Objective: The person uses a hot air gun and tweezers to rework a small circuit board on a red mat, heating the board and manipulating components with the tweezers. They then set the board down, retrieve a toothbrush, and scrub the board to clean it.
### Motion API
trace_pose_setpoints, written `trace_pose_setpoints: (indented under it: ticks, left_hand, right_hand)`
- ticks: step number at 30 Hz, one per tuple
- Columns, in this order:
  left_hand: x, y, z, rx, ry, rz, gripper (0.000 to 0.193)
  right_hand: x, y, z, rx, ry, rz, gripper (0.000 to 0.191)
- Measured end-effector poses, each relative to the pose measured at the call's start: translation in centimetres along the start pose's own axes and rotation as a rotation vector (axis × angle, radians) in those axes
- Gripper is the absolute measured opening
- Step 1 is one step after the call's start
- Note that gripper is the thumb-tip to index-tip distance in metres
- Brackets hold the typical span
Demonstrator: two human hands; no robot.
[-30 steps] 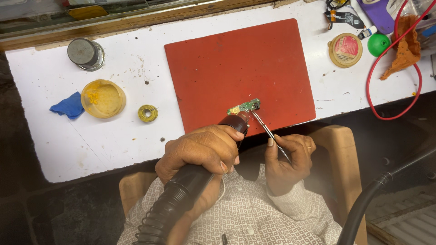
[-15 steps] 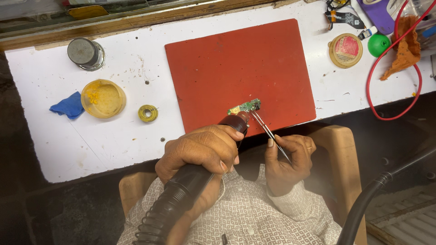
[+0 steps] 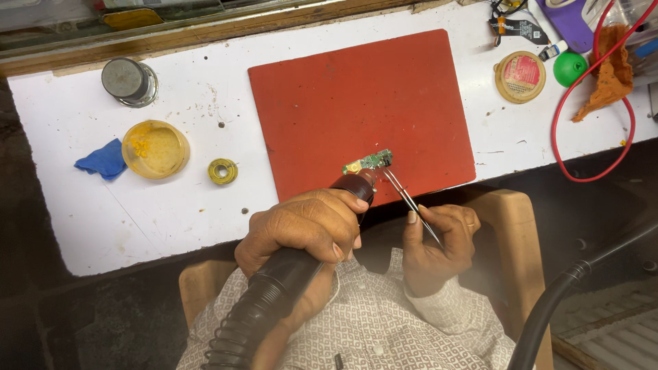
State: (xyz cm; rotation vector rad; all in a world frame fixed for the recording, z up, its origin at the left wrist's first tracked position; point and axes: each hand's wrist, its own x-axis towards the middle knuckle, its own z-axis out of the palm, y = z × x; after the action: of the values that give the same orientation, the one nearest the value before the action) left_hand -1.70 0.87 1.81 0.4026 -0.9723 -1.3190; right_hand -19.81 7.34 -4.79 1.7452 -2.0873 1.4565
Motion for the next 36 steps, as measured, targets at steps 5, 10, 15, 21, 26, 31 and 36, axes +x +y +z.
trace_pose_setpoints:
  ticks: [5, 10, 15, 21, 26, 31, 36]
  left_hand:
    - [0.0, -0.1, 0.0, -0.015, 0.003, 0.019, 0.043]
    - [0.0, -0.1, 0.1, -0.004, 0.005, 0.006, 0.041]
    - [0.0, -0.1, 0.1, 0.004, 0.006, 0.006, 0.04]
    - [0.2, 0.0, 0.2, -0.009, 0.002, 0.002, 0.039]
    - [0.3, 0.1, 0.3, 0.032, 0.059, -0.061, 0.043]
    - [0.1, -0.1, 0.2, -0.033, 0.0, 0.01, 0.046]
    - [0.2, -0.2, 0.3, -0.017, 0.009, 0.009, 0.045]
  right_hand:
    - [0.1, -0.1, 0.0, -0.012, -0.012, -0.009, 0.014]
    - [0.2, -0.1, 0.0, -0.009, -0.018, -0.008, 0.015]
    - [0.2, -0.2, 0.0, -0.019, -0.022, -0.002, 0.015]
    - [0.2, -0.2, 0.0, -0.019, -0.02, -0.007, 0.015]
    - [0.3, -0.2, -0.1, -0.011, -0.007, -0.028, 0.014]
    - [0.6, 0.1, -0.2, 0.015, -0.016, -0.001, 0.013]
    - [1.2, 0.9, -0.4, 0.017, -0.031, -0.004, 0.013]
